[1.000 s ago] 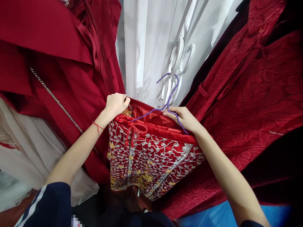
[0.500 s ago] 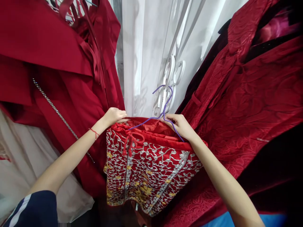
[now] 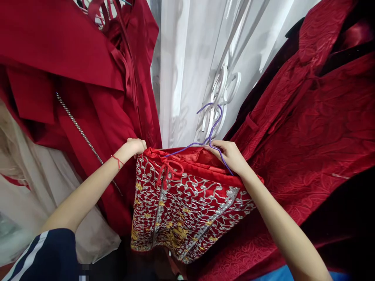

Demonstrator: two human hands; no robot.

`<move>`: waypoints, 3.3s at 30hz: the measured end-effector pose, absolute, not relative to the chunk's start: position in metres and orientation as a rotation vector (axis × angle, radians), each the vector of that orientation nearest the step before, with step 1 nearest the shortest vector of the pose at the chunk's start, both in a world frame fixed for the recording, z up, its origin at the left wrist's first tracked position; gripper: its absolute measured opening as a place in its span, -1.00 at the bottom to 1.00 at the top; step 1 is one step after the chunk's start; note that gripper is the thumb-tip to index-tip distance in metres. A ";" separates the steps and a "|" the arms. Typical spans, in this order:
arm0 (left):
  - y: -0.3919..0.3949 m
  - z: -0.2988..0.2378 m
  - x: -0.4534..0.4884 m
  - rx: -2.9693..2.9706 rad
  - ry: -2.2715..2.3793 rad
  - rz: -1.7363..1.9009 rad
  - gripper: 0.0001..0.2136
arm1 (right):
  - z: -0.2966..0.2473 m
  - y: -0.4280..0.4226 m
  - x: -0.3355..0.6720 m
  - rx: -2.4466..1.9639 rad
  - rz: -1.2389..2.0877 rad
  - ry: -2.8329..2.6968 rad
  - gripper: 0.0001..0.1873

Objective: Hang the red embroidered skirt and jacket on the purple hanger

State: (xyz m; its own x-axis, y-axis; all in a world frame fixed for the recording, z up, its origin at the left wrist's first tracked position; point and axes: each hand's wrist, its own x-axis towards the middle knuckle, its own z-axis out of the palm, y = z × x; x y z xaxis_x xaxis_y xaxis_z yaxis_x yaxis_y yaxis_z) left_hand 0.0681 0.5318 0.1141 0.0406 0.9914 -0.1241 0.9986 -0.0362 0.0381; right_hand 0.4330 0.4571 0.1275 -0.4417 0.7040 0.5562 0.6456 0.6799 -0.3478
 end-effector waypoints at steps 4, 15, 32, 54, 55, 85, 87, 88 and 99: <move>0.523 0.112 0.044 2.100 2.214 -0.098 -0.80 | 0.127 0.456 0.435 -1.042 0.093 -2.153 -0.64; 0.456 0.102 0.024 2.111 1.893 1.204 -0.70 | 0.127 0.452 0.437 -1.108 -0.103 -1.942 -0.61; 0.388 0.093 0.012 2.485 2.461 1.010 -0.66 | 0.103 0.441 0.441 -1.143 -0.499 -1.730 -0.67; 0.346 0.038 0.021 1.795 2.488 0.521 -0.65 | 0.090 0.449 0.434 -1.015 -0.311 -1.559 -0.75; 0.351 0.028 0.022 1.780 2.490 0.485 -0.65 | 0.090 0.449 0.434 -1.009 -0.297 -1.575 -0.75; 0.349 0.110 -0.005 2.052 2.403 1.269 -0.51 | 0.103 0.455 0.443 -1.044 -0.404 -1.570 -0.64; 0.354 0.105 0.008 2.002 2.444 1.226 -0.53 | 0.106 0.455 0.444 -1.094 -0.436 -1.580 -0.63; 0.356 0.104 0.013 1.988 2.474 1.180 -0.54 | 0.107 0.456 0.445 -1.116 -0.454 -1.587 -0.63; 0.323 0.123 0.100 2.172 1.744 1.537 -0.49 | 0.098 0.472 0.478 -1.158 -0.542 -1.414 -0.72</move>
